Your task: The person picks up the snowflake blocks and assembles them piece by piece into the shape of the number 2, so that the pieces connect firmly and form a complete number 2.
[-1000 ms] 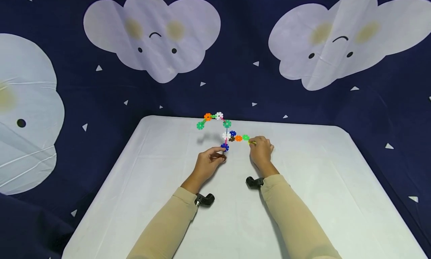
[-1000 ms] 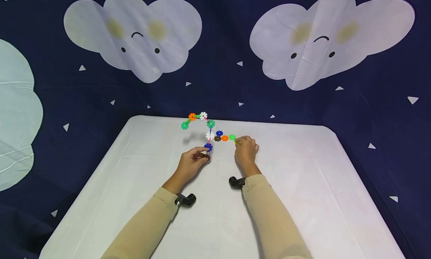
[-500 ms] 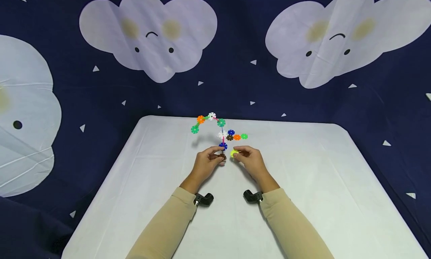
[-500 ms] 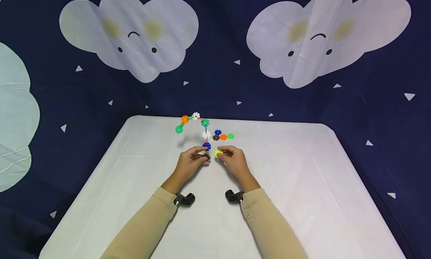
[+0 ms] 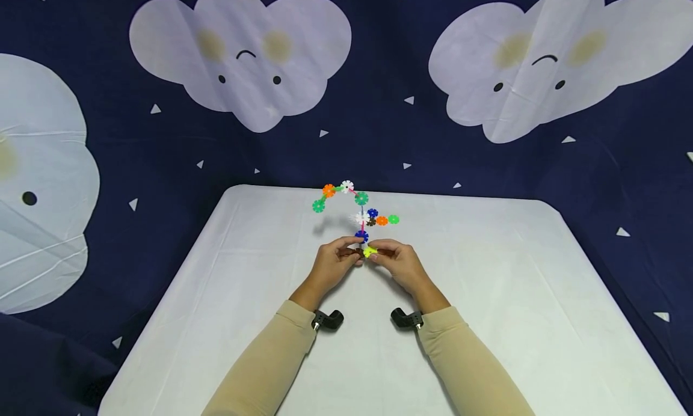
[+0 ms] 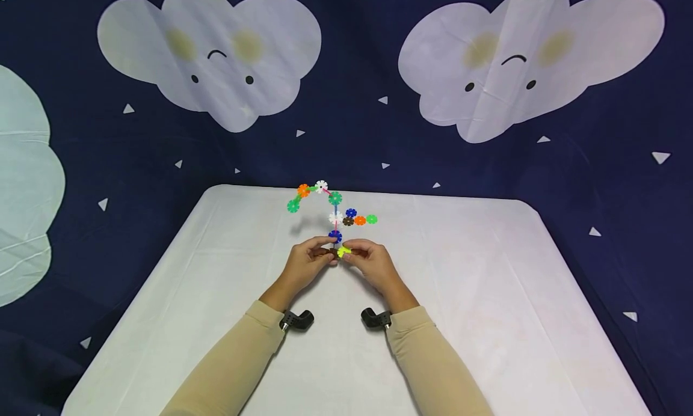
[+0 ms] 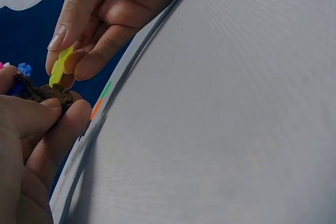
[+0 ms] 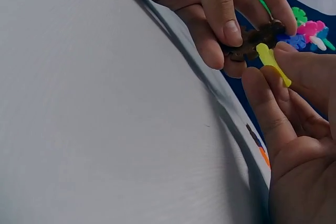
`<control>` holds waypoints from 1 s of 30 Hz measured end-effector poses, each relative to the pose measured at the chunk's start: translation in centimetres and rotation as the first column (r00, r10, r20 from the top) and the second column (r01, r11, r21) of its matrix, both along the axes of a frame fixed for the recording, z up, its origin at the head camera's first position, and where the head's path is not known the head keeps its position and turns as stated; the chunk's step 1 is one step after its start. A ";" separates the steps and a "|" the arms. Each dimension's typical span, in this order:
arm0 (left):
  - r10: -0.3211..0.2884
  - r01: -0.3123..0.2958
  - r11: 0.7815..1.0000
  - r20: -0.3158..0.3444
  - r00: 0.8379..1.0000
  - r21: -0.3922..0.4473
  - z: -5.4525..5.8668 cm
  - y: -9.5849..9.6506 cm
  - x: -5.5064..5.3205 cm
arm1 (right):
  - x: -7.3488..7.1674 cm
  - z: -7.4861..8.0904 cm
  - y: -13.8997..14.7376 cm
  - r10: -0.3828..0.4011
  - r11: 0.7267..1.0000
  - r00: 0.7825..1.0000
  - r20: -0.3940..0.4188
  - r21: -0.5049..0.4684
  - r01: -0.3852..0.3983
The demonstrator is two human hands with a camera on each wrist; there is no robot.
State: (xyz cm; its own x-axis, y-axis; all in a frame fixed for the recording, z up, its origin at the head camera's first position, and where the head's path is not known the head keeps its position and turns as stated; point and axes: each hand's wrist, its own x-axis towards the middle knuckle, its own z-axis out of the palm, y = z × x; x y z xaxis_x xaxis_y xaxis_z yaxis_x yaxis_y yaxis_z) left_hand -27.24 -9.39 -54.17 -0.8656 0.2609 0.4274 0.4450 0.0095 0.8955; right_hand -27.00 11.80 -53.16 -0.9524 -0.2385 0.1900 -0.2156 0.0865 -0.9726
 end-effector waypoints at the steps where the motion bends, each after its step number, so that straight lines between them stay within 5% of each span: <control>1: 0.004 -0.005 1.000 -0.005 1.000 -0.010 0.0 0.0 0.0 | 0.0 0.0 0.0 0.010 1.000 1.000 -0.003 0.003 -0.010; 12: -0.017 0.016 0.999 -0.034 0.999 -0.036 0.0 0.0 0.1 | -0.1 -0.2 0.4 0.041 0.999 0.999 0.009 -0.005 -0.041; 22: -0.017 0.010 0.997 -0.090 0.996 -0.071 0.0 -0.1 0.2 | -0.1 -0.4 0.3 0.058 0.990 0.997 0.044 -0.135 -0.052; 30: -0.035 0.031 0.998 -0.090 0.995 -0.048 0.0 -0.1 0.2 | 0.0 -0.4 0.5 0.053 0.997 0.999 -0.005 -0.063 -0.053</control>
